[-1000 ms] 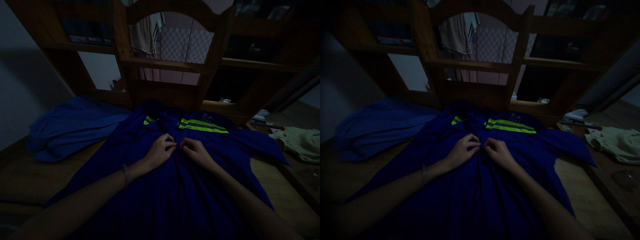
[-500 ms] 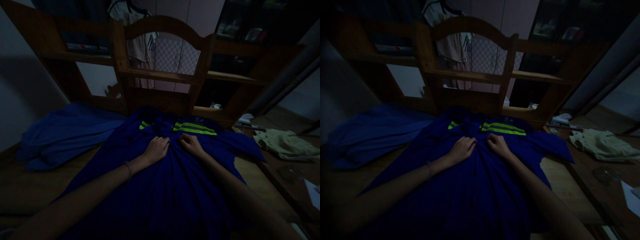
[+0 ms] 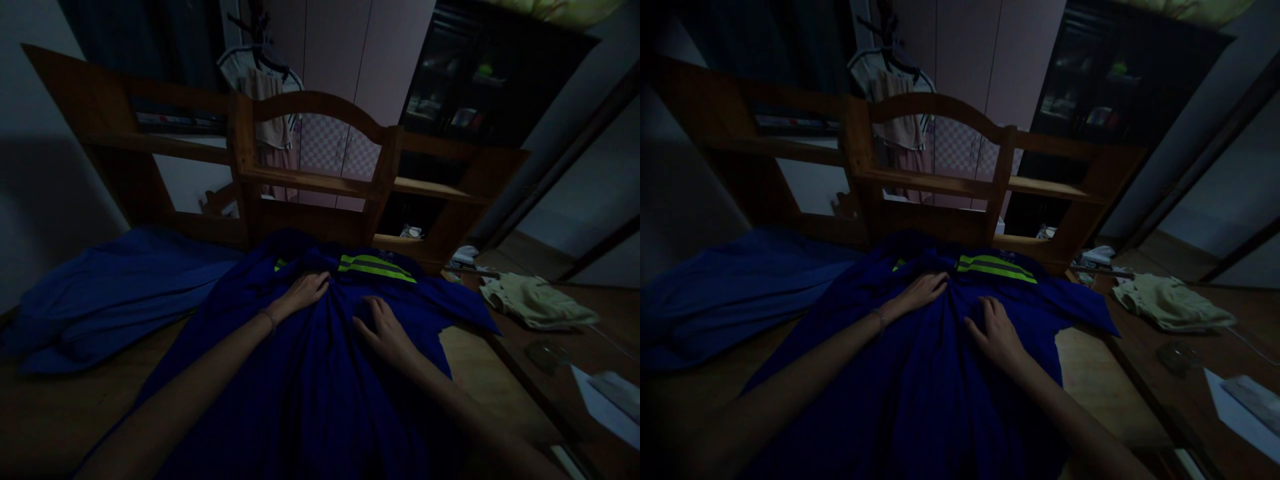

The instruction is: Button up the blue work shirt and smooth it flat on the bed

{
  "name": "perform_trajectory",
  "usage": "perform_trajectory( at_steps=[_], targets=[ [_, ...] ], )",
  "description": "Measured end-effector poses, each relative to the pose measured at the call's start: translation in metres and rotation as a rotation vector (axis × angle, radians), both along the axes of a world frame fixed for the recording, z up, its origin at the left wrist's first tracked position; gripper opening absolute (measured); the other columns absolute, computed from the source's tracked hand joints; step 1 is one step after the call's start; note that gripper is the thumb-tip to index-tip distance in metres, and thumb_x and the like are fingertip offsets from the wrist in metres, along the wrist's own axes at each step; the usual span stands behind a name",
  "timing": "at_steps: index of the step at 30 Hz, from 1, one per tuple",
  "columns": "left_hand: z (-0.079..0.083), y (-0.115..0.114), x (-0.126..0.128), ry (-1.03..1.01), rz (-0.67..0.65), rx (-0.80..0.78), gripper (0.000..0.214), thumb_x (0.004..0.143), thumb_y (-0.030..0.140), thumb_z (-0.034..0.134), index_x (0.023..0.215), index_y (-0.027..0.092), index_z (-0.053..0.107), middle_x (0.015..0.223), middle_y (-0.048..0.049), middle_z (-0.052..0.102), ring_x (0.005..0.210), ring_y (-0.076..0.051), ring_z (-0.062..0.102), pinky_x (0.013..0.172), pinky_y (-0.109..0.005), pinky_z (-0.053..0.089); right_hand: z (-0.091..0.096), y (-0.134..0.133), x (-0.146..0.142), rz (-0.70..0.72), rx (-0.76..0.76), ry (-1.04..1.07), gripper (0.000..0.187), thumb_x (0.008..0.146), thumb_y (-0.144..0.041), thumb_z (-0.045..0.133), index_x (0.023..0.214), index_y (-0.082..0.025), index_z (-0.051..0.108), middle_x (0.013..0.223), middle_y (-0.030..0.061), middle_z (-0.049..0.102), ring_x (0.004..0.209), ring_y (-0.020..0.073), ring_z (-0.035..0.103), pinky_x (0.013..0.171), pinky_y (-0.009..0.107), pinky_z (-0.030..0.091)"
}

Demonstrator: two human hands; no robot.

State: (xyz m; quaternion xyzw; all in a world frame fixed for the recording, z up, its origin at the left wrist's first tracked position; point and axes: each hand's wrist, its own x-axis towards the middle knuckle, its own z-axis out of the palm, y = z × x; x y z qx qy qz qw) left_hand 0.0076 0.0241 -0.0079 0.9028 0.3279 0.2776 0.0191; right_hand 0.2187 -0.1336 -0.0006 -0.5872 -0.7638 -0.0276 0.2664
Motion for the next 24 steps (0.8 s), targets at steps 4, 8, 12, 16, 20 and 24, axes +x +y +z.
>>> perform_trajectory(
  at_steps=[4, 8, 12, 16, 20, 24],
  targets=[
    [0.000, -0.027, 0.001, -0.021, 0.073, 0.005, 0.041, 0.094, 0.042, 0.035, 0.118, 0.013, 0.051, 0.108, -0.0123, 0.059, 0.105, -0.023, 0.055, 0.092, -0.037, 0.041, -0.028, -0.053, 0.022, -0.176, -0.135, -0.233, 0.062, 0.085, -0.029, 0.043, 0.143, -0.016, 0.025, 0.149, 0.0152, 0.020, 0.137, 0.0309, 0.017, 0.107, 0.054, 0.023],
    [0.011, -0.072, 0.001, -0.025, 0.001, 0.063, 0.056, 0.091, 0.052, 0.036, 0.132, 0.014, 0.040, 0.128, -0.0161, 0.047, 0.121, -0.027, 0.044, 0.099, -0.041, 0.036, -0.040, -0.040, 0.075, -0.270, -0.152, -0.329, 0.058, 0.089, -0.022, 0.032, 0.146, -0.019, 0.021, 0.150, 0.0106, 0.019, 0.138, 0.0286, 0.014, 0.107, 0.058, 0.020],
    [0.019, -0.104, -0.008, 0.033, -0.232, 0.057, 0.044, 0.091, 0.047, 0.041, 0.123, 0.018, 0.048, 0.122, -0.0119, 0.050, 0.114, -0.024, 0.048, 0.098, -0.039, 0.038, -0.033, -0.008, 0.126, -0.159, -0.157, -0.327, 0.052, 0.094, -0.026, 0.024, 0.146, -0.021, 0.022, 0.151, 0.0056, 0.016, 0.139, 0.0223, 0.012, 0.111, 0.047, 0.022],
    [0.019, -0.109, -0.023, -0.012, -0.280, -0.128, 0.036, 0.086, 0.048, 0.049, 0.105, 0.019, 0.054, 0.102, -0.0073, 0.054, 0.092, -0.020, 0.054, 0.084, -0.032, 0.045, -0.019, 0.012, 0.152, -0.062, -0.178, -0.277, 0.050, 0.096, -0.030, 0.022, 0.145, -0.023, 0.025, 0.149, 0.0024, 0.023, 0.138, 0.0184, 0.017, 0.113, 0.040, 0.022],
    [0.014, -0.104, -0.030, -0.053, -0.325, -0.281, 0.038, 0.078, 0.053, 0.060, 0.097, 0.020, 0.058, 0.097, -0.0040, 0.053, 0.090, -0.018, 0.052, 0.082, -0.030, 0.044, -0.003, 0.020, 0.147, -0.058, -0.174, -0.226, 0.048, 0.094, -0.032, 0.030, 0.140, -0.019, 0.037, 0.143, 0.0071, 0.037, 0.134, 0.0215, 0.030, 0.112, 0.040, 0.027],
    [0.008, -0.101, -0.029, -0.081, -0.394, -0.351, 0.028, 0.073, 0.045, 0.068, 0.089, 0.022, 0.063, 0.102, -0.0035, 0.052, 0.097, -0.018, 0.051, 0.088, -0.031, 0.041, 0.021, -0.003, 0.093, -0.051, -0.012, -0.117, 0.043, 0.092, -0.029, 0.039, 0.134, -0.020, 0.043, 0.139, 0.0093, 0.041, 0.126, 0.0233, 0.040, 0.106, 0.040, 0.034]
  ],
)
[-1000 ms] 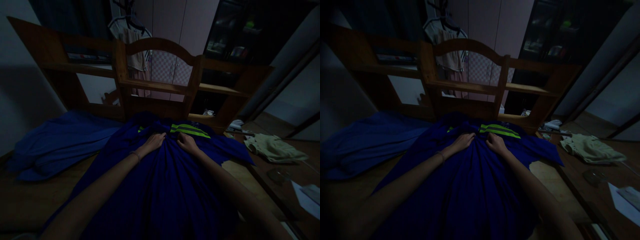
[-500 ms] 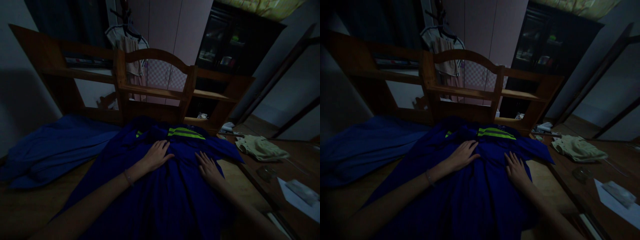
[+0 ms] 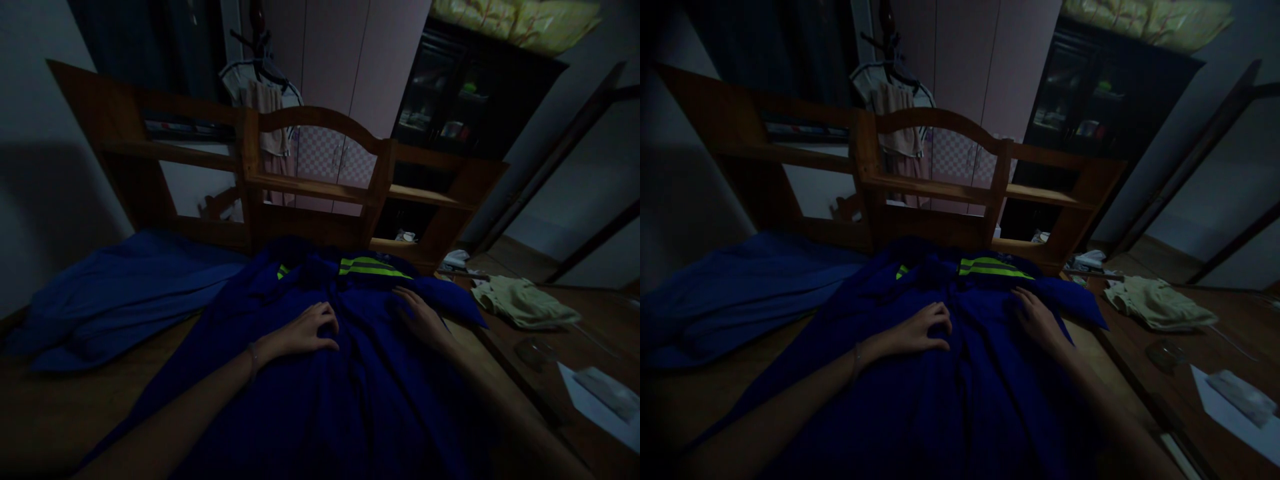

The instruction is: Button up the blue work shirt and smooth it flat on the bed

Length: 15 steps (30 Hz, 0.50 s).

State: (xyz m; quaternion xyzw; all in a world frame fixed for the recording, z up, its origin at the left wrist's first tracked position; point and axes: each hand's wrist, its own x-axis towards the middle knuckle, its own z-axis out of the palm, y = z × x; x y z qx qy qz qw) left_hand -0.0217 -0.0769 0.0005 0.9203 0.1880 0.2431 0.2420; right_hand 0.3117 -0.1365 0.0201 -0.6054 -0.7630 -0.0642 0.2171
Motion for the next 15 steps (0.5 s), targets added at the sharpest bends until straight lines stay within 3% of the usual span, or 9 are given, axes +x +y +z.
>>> perform_trajectory(
  at_steps=[3, 6, 9, 15],
  targets=[
    [-0.002, -0.003, 0.003, -0.023, -0.037, -0.033, 0.020, 0.074, 0.038, 0.070, 0.084, 0.022, 0.065, 0.105, -0.0035, 0.051, 0.101, -0.018, 0.050, 0.091, -0.031, 0.038, 0.012, -0.037, -0.056, 0.168, -0.011, 0.154, 0.029, 0.093, -0.024, 0.040, 0.117, -0.026, 0.055, 0.114, 0.0054, 0.057, 0.103, 0.0187, 0.057, 0.088, 0.032, 0.047],
    [-0.002, -0.008, 0.006, -0.038, -0.034, -0.043, 0.016, 0.074, 0.034, 0.070, 0.083, 0.021, 0.064, 0.104, -0.0030, 0.053, 0.100, -0.018, 0.050, 0.092, -0.032, 0.037, 0.007, -0.063, -0.092, 0.243, -0.138, 0.181, 0.024, 0.092, -0.017, 0.040, 0.102, -0.025, 0.061, 0.098, 0.0046, 0.059, 0.084, 0.0161, 0.060, 0.074, 0.027, 0.049],
    [0.000, -0.013, 0.009, -0.051, -0.001, -0.074, 0.015, 0.077, 0.032, 0.067, 0.081, 0.019, 0.062, 0.097, -0.0023, 0.056, 0.094, -0.017, 0.051, 0.087, -0.029, 0.038, -0.010, -0.069, -0.099, 0.196, -0.161, 0.170, 0.025, 0.091, -0.015, 0.040, 0.101, -0.024, 0.062, 0.094, 0.0041, 0.057, 0.077, 0.0153, 0.058, 0.071, 0.027, 0.048],
    [0.002, -0.015, 0.013, -0.018, 0.024, -0.362, 0.019, 0.082, 0.035, 0.058, 0.087, 0.017, 0.059, 0.078, 0.0008, 0.061, 0.068, -0.012, 0.054, 0.059, -0.020, 0.037, -0.028, -0.065, -0.093, 0.243, -0.147, 0.143, 0.031, 0.093, -0.013, 0.039, 0.112, -0.026, 0.059, 0.101, 0.0041, 0.056, 0.088, 0.0162, 0.056, 0.077, 0.028, 0.045]
  ],
)
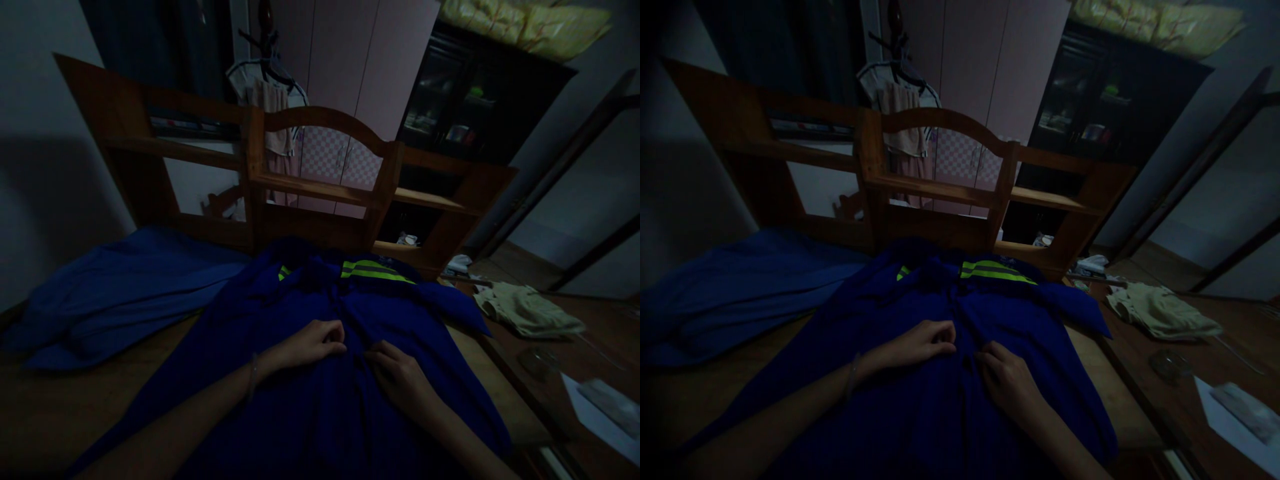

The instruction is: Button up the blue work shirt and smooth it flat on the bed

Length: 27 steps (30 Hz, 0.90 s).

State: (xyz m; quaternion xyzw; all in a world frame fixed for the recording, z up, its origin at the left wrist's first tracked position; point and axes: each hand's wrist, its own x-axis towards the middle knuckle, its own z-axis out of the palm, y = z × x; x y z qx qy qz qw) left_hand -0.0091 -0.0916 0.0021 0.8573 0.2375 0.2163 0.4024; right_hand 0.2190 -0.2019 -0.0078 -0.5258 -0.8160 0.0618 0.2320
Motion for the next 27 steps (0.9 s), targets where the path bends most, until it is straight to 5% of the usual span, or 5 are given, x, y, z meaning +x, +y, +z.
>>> perform_trajectory(
  at_steps=[5, 11, 20, 27],
  targets=[
    [0.005, -0.001, 0.008, -0.100, 0.057, -0.206, 0.023, 0.080, 0.037, 0.059, 0.084, 0.015, 0.056, 0.070, 0.0001, 0.061, 0.060, -0.012, 0.057, 0.053, -0.020, 0.041, -0.005, -0.002, 0.001, 0.013, 0.065, -0.047, 0.026, 0.092, -0.013, 0.040, 0.107, -0.023, 0.060, 0.099, 0.0056, 0.056, 0.087, 0.0173, 0.055, 0.076, 0.029, 0.045],
    [0.019, -0.005, 0.025, -0.466, 0.271, -0.342, 0.029, 0.078, 0.041, 0.061, 0.085, 0.016, 0.050, 0.066, 0.0006, 0.058, 0.051, -0.012, 0.057, 0.043, -0.021, 0.045, -0.004, -0.005, 0.000, -0.002, 0.103, -0.103, 0.026, 0.093, -0.016, 0.040, 0.111, -0.021, 0.058, 0.101, 0.0075, 0.056, 0.086, 0.0172, 0.056, 0.073, 0.028, 0.046],
    [-0.025, 0.010, 0.023, -0.432, 0.231, -0.437, 0.033, 0.074, 0.041, 0.066, 0.083, 0.014, 0.051, 0.065, 0.0000, 0.060, 0.052, -0.012, 0.059, 0.046, -0.023, 0.049, -0.009, -0.002, 0.004, 0.006, 0.131, -0.059, 0.024, 0.092, -0.015, 0.044, 0.107, -0.022, 0.061, 0.101, 0.0064, 0.057, 0.087, 0.0165, 0.056, 0.076, 0.028, 0.047],
    [-0.025, 0.009, 0.020, -0.455, 0.180, -0.473, 0.031, 0.072, 0.035, 0.070, 0.087, 0.013, 0.055, 0.072, -0.0023, 0.063, 0.063, -0.014, 0.063, 0.055, -0.025, 0.053, -0.002, -0.007, -0.009, 0.013, 0.036, -0.012, 0.030, 0.095, -0.019, 0.038, 0.117, -0.023, 0.058, 0.100, 0.0076, 0.055, 0.087, 0.0175, 0.055, 0.075, 0.029, 0.046]
  ],
)
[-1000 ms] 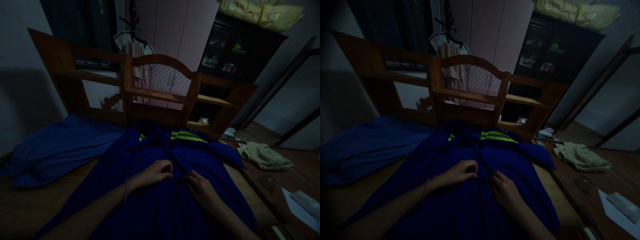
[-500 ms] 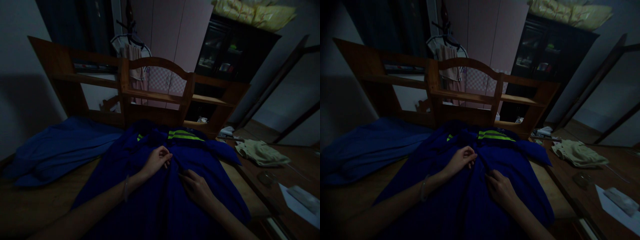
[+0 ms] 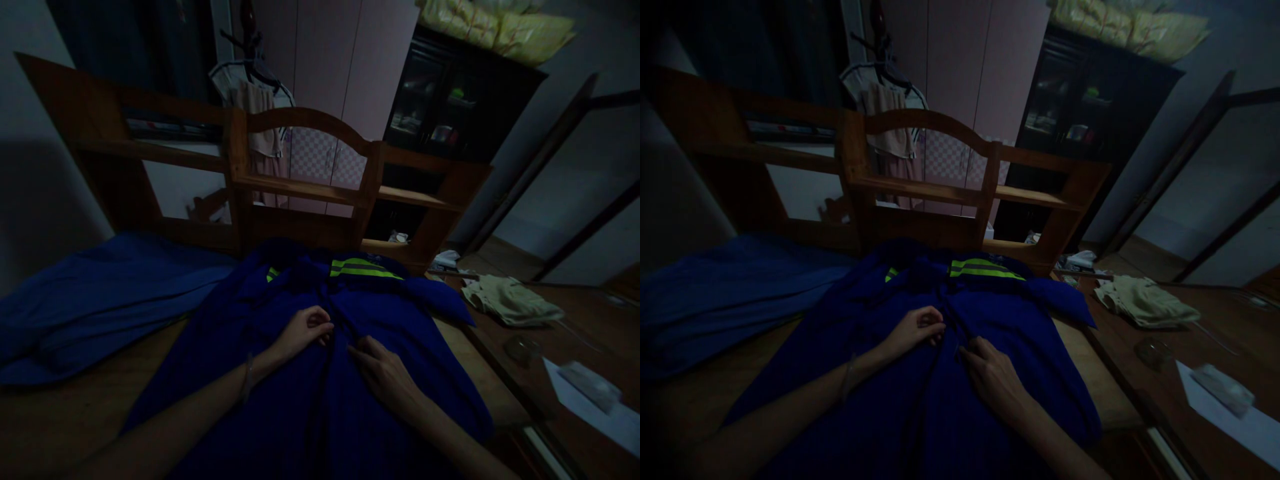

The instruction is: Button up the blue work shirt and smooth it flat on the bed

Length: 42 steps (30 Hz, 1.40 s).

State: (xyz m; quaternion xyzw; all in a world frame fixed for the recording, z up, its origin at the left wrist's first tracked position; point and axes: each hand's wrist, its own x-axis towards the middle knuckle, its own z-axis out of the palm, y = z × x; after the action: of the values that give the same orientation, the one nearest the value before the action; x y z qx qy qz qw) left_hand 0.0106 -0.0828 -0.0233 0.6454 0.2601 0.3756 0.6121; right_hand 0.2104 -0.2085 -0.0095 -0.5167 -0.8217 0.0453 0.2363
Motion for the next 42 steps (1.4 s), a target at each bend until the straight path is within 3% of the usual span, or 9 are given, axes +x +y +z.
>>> perform_trajectory(
  at_steps=[3, 7, 10, 12, 15, 18, 27, 36, 42],
  targets=[
    [0.000, -0.001, -0.001, -0.011, -0.016, -0.022, 0.030, 0.072, 0.034, 0.070, 0.088, 0.012, 0.057, 0.076, -0.0051, 0.066, 0.069, -0.016, 0.065, 0.059, -0.026, 0.053, 0.008, 0.003, 0.007, -0.009, -0.014, 0.255, 0.030, 0.095, -0.023, 0.041, 0.120, -0.024, 0.057, 0.103, 0.0066, 0.055, 0.090, 0.0166, 0.056, 0.077, 0.028, 0.046],
    [-0.001, -0.002, -0.002, -0.005, -0.022, -0.050, 0.030, 0.072, 0.033, 0.070, 0.089, 0.011, 0.059, 0.079, -0.0078, 0.068, 0.071, -0.018, 0.066, 0.061, -0.027, 0.052, 0.041, 0.024, 0.024, -0.052, 0.008, 0.537, 0.021, 0.092, -0.029, 0.051, 0.107, -0.023, 0.065, 0.104, 0.0045, 0.059, 0.097, 0.0172, 0.056, 0.083, 0.027, 0.044],
    [-0.001, -0.003, -0.003, -0.004, -0.001, -0.047, 0.027, 0.072, 0.029, 0.069, 0.089, 0.011, 0.060, 0.080, -0.0077, 0.068, 0.071, -0.018, 0.066, 0.062, -0.027, 0.052, 0.066, 0.049, 0.025, 0.087, -0.085, 0.503, 0.016, 0.088, -0.031, 0.058, 0.095, -0.022, 0.069, 0.097, 0.0037, 0.063, 0.090, 0.0169, 0.059, 0.078, 0.026, 0.045],
    [0.000, -0.003, -0.003, -0.009, 0.014, -0.040, 0.023, 0.072, 0.026, 0.067, 0.088, 0.011, 0.061, 0.079, -0.0071, 0.068, 0.070, -0.017, 0.066, 0.062, -0.027, 0.051, 0.073, 0.065, 0.017, 0.214, -0.172, 0.406, 0.016, 0.087, -0.030, 0.060, 0.094, -0.021, 0.071, 0.094, 0.0037, 0.064, 0.086, 0.0163, 0.061, 0.076, 0.026, 0.046],
    [0.003, -0.004, -0.003, 0.002, 0.044, -0.030, 0.018, 0.071, 0.022, 0.065, 0.085, 0.011, 0.062, 0.077, -0.0059, 0.068, 0.068, -0.016, 0.065, 0.062, -0.025, 0.051, 0.069, 0.083, 0.004, 0.298, -0.212, 0.283, 0.014, 0.085, -0.027, 0.061, 0.093, -0.022, 0.072, 0.090, 0.0032, 0.066, 0.081, 0.0150, 0.062, 0.073, 0.025, 0.046],
    [0.004, -0.004, -0.002, 0.042, 0.083, -0.016, 0.014, 0.072, 0.019, 0.063, 0.084, 0.012, 0.062, 0.077, -0.0057, 0.069, 0.069, -0.016, 0.065, 0.064, -0.025, 0.050, 0.058, 0.093, -0.002, 0.277, -0.215, 0.255, 0.013, 0.085, -0.025, 0.060, 0.089, -0.021, 0.072, 0.088, 0.0027, 0.067, 0.077, 0.0146, 0.062, 0.071, 0.024, 0.046],
    [0.001, -0.006, 0.002, 0.178, 0.171, 0.053, 0.011, 0.076, 0.021, 0.059, 0.084, 0.015, 0.063, 0.078, -0.0045, 0.067, 0.070, -0.016, 0.065, 0.064, -0.025, 0.050, 0.022, 0.106, 0.006, 0.157, -0.460, 0.465, 0.012, 0.081, -0.029, 0.063, 0.085, -0.018, 0.067, 0.079, 0.0002, 0.067, 0.071, 0.0137, 0.060, 0.062, 0.022, 0.044],
    [0.000, -0.004, 0.000, 0.125, 0.132, -0.040, 0.011, 0.074, 0.022, 0.064, 0.082, 0.014, 0.063, 0.076, -0.0037, 0.068, 0.071, -0.016, 0.065, 0.068, -0.025, 0.051, 0.017, 0.105, 0.005, 0.209, -0.603, 0.576, 0.015, 0.080, -0.027, 0.064, 0.088, -0.015, 0.060, 0.075, 0.0006, 0.061, 0.066, 0.0108, 0.054, 0.058, 0.020, 0.041],
    [0.009, -0.007, 0.000, 0.056, 0.119, -0.156, 0.024, 0.074, 0.035, 0.067, 0.080, 0.012, 0.064, 0.073, -0.0038, 0.066, 0.069, -0.016, 0.064, 0.067, -0.026, 0.051, 0.016, 0.102, 0.002, 0.208, -0.546, 0.566, 0.018, 0.078, -0.029, 0.066, 0.086, -0.015, 0.057, 0.073, 0.0001, 0.059, 0.064, 0.0100, 0.053, 0.057, 0.019, 0.040]
  ],
)
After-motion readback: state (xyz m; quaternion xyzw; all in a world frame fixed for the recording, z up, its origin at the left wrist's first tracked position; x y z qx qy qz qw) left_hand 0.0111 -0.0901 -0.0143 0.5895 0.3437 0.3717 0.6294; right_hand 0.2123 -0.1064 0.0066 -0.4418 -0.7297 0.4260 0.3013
